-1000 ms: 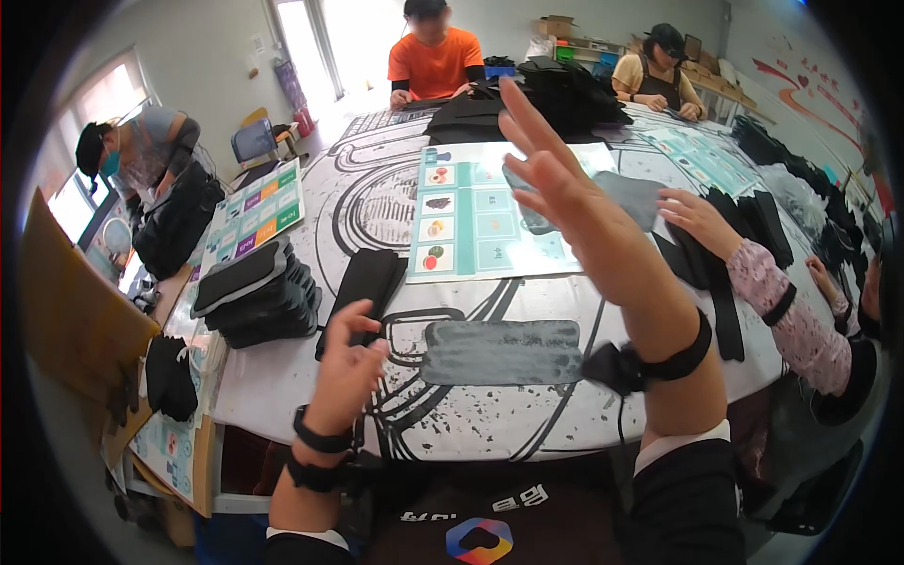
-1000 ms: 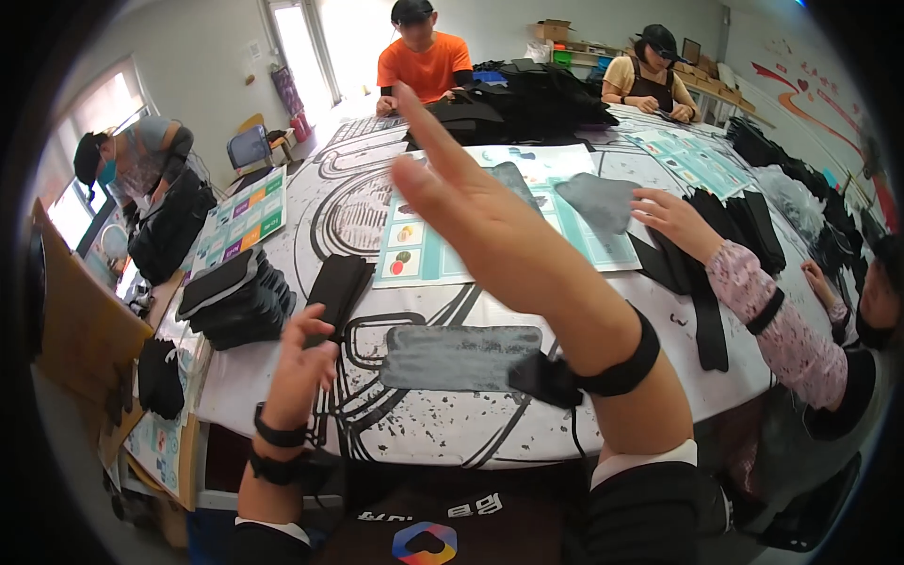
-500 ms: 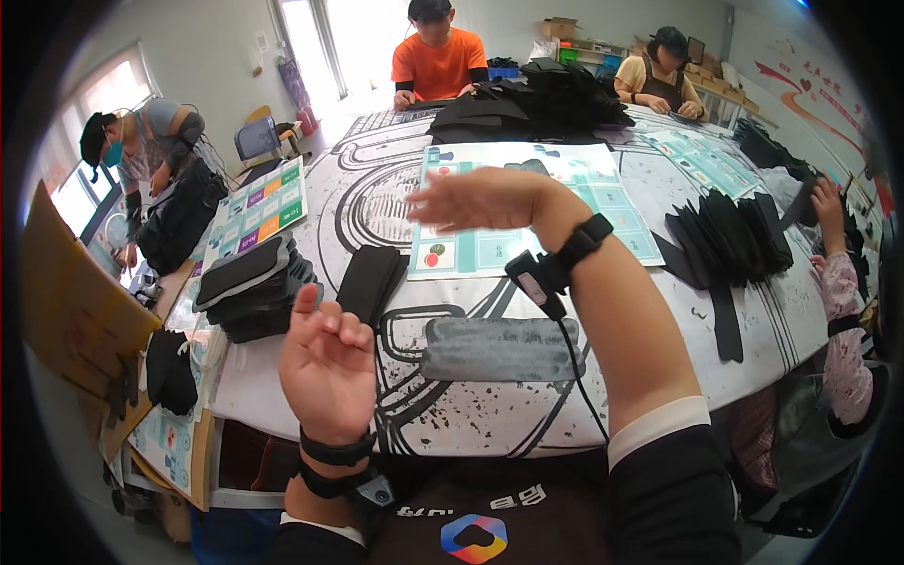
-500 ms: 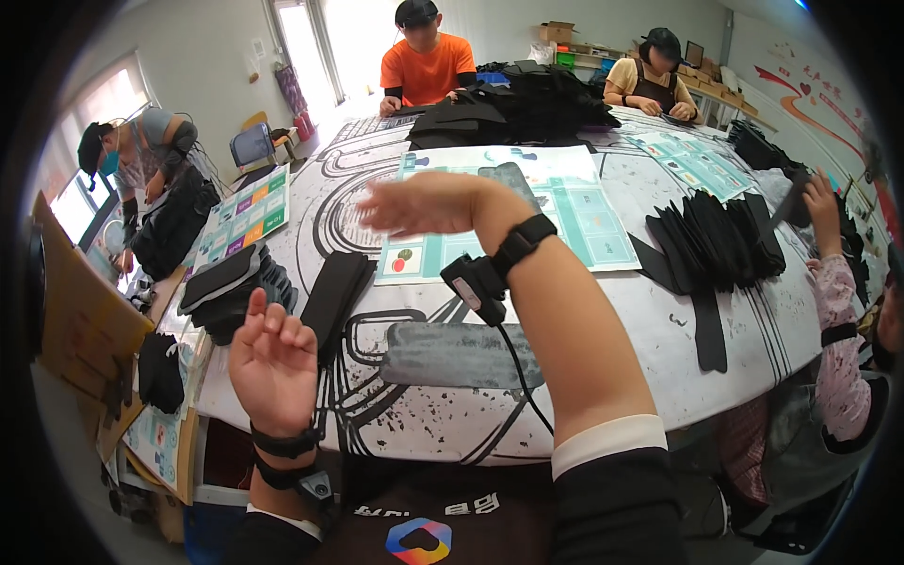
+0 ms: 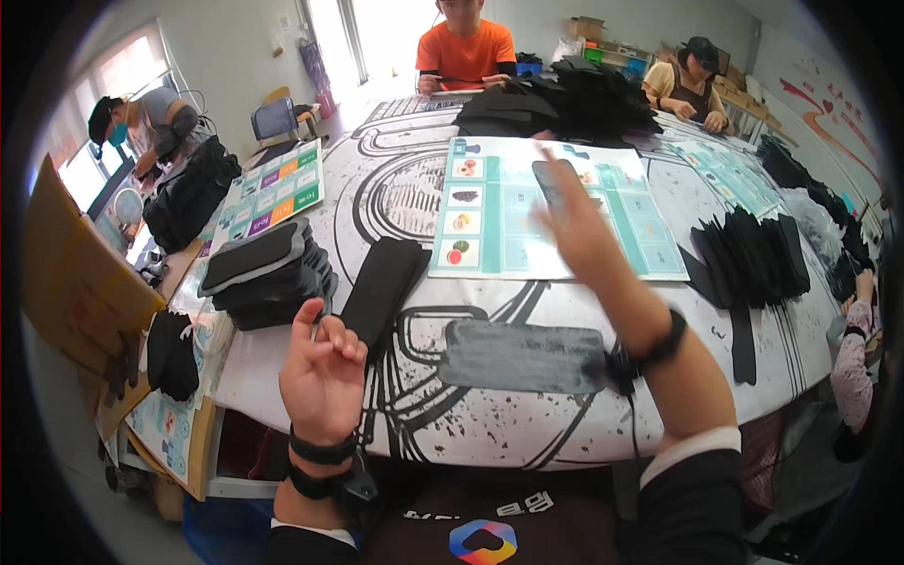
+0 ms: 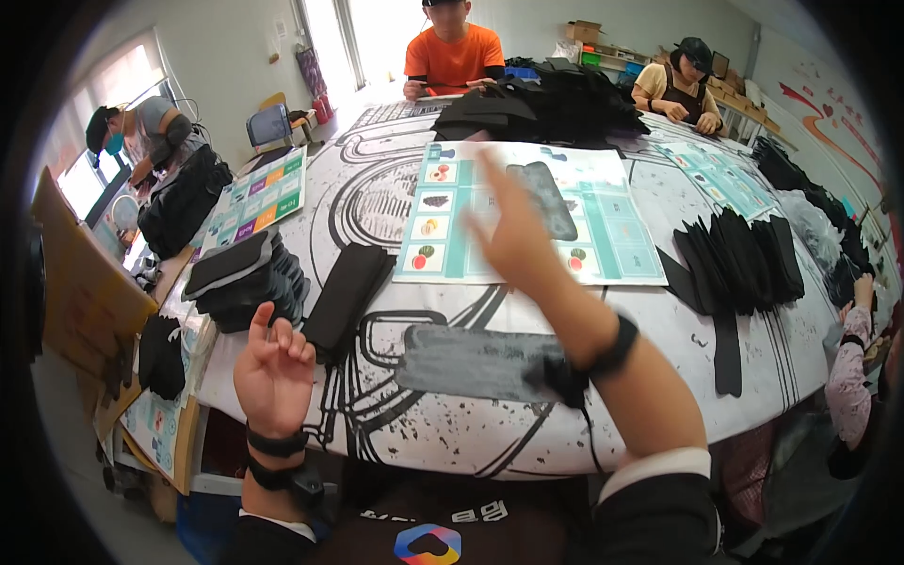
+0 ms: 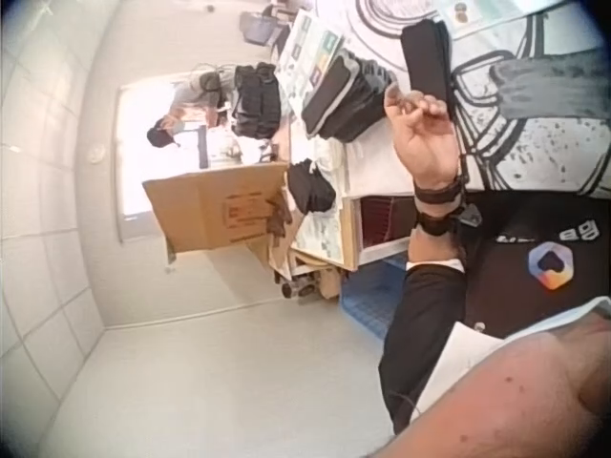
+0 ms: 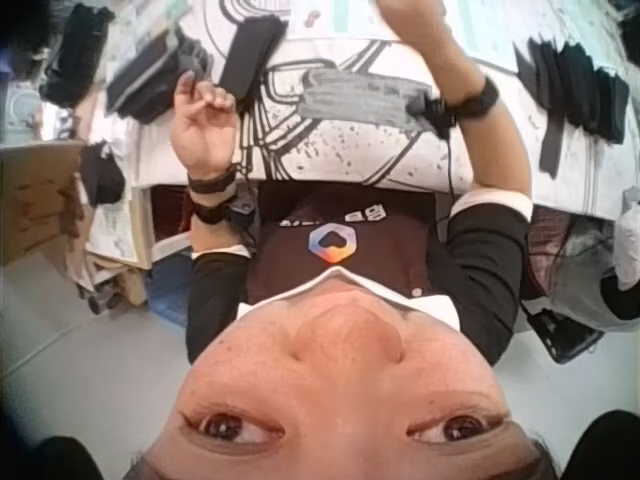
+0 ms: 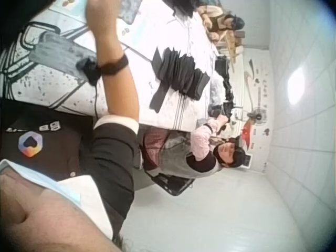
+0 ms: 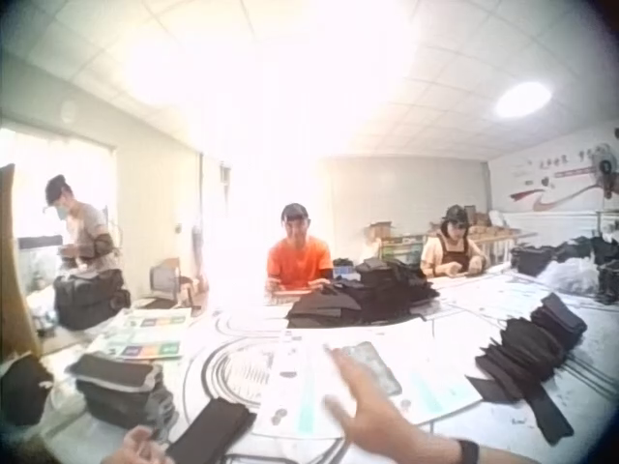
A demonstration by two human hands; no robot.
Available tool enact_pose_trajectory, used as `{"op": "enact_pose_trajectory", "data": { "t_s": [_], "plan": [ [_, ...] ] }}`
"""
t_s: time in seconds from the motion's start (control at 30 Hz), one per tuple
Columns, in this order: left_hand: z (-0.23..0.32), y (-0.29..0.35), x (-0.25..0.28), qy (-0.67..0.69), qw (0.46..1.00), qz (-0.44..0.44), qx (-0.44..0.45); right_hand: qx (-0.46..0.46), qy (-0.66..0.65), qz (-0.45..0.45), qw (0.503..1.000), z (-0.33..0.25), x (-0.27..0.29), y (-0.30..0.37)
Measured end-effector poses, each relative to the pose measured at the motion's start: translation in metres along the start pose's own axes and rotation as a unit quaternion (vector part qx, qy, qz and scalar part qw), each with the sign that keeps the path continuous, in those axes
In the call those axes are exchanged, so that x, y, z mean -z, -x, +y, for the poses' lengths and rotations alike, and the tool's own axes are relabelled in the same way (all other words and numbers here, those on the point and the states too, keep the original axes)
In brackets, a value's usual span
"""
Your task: Inspecting and aligning shoe tongue or upper components against a template.
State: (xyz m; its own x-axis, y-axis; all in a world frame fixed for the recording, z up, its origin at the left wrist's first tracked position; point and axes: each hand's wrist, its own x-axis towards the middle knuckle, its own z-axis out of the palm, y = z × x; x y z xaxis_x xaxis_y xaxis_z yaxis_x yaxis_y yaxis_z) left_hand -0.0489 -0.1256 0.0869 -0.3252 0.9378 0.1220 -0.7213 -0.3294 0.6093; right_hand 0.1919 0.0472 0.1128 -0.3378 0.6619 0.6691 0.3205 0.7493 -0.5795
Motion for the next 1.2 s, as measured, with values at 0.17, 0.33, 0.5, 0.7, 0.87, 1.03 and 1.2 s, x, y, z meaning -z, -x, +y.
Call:
{"op": "enact_pose_trajectory", "data": {
  "t_s": [0.17,0.33,0.5,0.7,0.87,1.03,1.2],
  "plan": [
    [-0.002,-0.001,-0.012,-0.004,0.999,-0.04,0.009,0.451,-0.033,-0.25,0.856,-0.154,0.041,0.096],
    [0.002,-0.016,-0.024,0.016,0.999,0.002,-0.052,0.111,-0.051,0.068,0.99,-0.145,0.071,0.108],
    [-0.012,-0.042,-0.045,0.076,0.995,0.013,-0.056,0.292,-0.3,0.215,0.883,-0.144,0.112,0.122],
    [-0.065,-0.059,-0.097,0.076,0.994,0.066,-0.032,0.148,0.144,-0.229,0.951,-0.132,0.04,0.133],
    [-0.072,-0.044,-0.094,0.038,0.999,0.029,-0.019,0.107,-0.021,-0.238,0.965,-0.136,0.053,0.108],
    [-0.041,-0.046,-0.046,-0.106,0.99,-0.095,0.015,0.186,0.537,0.362,0.739,-0.099,0.12,0.159],
    [0.001,-0.033,0.016,-0.635,0.748,-0.193,-0.028,-0.096,0.578,-0.06,0.808,-0.051,0.071,0.144]
  ]
}}
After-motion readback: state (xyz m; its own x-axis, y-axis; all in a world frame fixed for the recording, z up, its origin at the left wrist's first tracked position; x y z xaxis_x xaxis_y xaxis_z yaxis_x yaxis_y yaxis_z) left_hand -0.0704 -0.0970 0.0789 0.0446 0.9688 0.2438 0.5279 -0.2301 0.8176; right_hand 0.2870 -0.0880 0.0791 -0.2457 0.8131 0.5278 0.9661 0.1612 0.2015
